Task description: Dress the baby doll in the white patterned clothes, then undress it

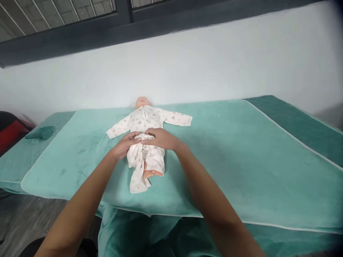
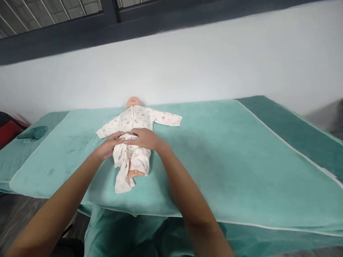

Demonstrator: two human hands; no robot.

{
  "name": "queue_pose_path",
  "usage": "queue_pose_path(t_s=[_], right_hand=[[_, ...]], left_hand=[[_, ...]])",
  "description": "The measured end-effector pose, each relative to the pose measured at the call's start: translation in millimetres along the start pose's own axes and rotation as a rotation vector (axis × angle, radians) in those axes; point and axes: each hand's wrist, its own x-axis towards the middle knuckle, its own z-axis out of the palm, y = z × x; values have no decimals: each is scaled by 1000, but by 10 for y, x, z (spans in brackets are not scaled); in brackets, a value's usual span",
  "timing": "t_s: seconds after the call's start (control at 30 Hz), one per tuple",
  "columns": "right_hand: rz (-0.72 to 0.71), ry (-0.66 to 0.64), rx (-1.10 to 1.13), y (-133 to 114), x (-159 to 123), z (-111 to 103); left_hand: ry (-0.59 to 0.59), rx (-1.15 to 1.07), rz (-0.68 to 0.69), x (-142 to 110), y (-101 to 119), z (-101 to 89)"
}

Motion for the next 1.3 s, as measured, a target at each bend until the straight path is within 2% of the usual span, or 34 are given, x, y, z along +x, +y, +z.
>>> queue_pose_path(t_s=[0.07, 0.17, 0.3, 0.4, 0.47, 0.53, 0.63, 0.67, 0.7, 0.8, 0.87, 0.97, 1.03, 1.1, 1.23, 1.3], right_hand=[[9, -50, -20, -18, 167, 14], [13, 14, 183, 142, 256, 142], [150, 102, 628, 354, 181, 315], [243, 103, 907, 340, 131, 351], [279, 121, 982, 288, 116, 352], [296, 178, 999, 242, 106, 358], [296, 240, 1002, 218, 90, 382], [299, 226, 996, 221, 86, 389], [307, 198, 978, 227, 82, 394], [296, 76, 873, 245, 72, 377], [237, -49, 775, 235, 59, 336], [145, -324, 604, 187, 20, 264], [134, -421, 540, 166, -12, 246], [161, -339, 591, 179, -37, 272], [220, -40, 793, 265, -36, 413], [236, 55, 858, 292, -20, 476]], left_hand=[[112, -32, 85, 19, -35, 33], [227, 18, 159, 38, -77, 77], [234, 74, 140, 81, -105, 111], [218, 20, 131, 147, -106, 138], [229, 4, 108, 161, -80, 142], [130, 42, 27, 114, -25, 128], [-163, 208, -140, -42, 63, 89], [-198, 252, -159, -95, 75, 76], [-170, 267, -149, -139, 71, 64], [104, 140, -35, -185, -34, 31], [235, 23, 18, -160, -143, 13], [283, -64, 45, -118, -265, 8], [276, -79, 28, -129, -287, 16], [218, -59, -26, -176, -263, 27], [42, -33, -88, -304, -193, 58], [69, -51, -65, -338, -205, 87]])
